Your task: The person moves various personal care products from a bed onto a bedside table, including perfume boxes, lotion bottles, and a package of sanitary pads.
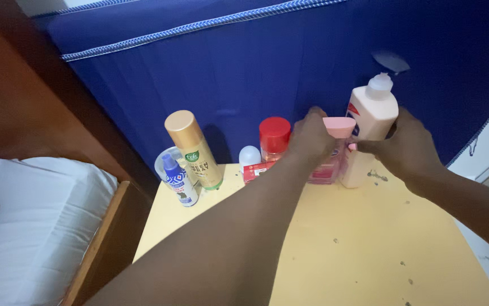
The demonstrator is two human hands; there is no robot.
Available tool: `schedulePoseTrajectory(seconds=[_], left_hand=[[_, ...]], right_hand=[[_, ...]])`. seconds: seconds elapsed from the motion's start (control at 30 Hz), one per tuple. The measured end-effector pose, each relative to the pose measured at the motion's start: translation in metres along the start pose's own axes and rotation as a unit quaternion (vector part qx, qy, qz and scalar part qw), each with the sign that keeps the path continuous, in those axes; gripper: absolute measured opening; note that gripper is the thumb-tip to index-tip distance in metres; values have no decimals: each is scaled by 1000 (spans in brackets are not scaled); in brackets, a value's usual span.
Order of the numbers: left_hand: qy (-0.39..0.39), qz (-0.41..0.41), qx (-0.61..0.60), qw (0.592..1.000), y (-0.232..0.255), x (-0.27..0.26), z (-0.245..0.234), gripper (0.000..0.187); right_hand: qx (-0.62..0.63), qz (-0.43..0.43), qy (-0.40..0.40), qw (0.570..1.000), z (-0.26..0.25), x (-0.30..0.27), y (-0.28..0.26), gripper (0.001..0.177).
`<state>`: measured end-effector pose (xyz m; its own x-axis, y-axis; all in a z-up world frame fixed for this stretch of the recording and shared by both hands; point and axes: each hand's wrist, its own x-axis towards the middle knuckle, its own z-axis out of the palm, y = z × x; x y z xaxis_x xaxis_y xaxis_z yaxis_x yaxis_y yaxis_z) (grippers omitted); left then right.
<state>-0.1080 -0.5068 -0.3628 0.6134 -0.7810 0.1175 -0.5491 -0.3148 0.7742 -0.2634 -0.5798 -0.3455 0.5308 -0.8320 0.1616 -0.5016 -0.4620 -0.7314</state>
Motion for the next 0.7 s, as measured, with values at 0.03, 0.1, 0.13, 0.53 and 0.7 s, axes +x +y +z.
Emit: schedulePoseTrajectory(seconds=[0.03,0.1,0.13,0.53,0.7], left_hand=[[1,9,3,1000,0,-1,2,59],[15,25,5,1000,0,-3,8,66],[28,31,5,999,-1,-5,11,70],[89,-4,16,996,-2,-29,24,82],[99,-34,16,994,8,-49,18,80]], right_hand=[[7,-6,-2,1000,0,0,0,87],[1,5,2,1000,0,-1,1,89],[-2,11,5,1000,0,-2,1,90],[34,3,14,999,-2,-14,7,91],[25,26,11,999,-2,-17,8,95]])
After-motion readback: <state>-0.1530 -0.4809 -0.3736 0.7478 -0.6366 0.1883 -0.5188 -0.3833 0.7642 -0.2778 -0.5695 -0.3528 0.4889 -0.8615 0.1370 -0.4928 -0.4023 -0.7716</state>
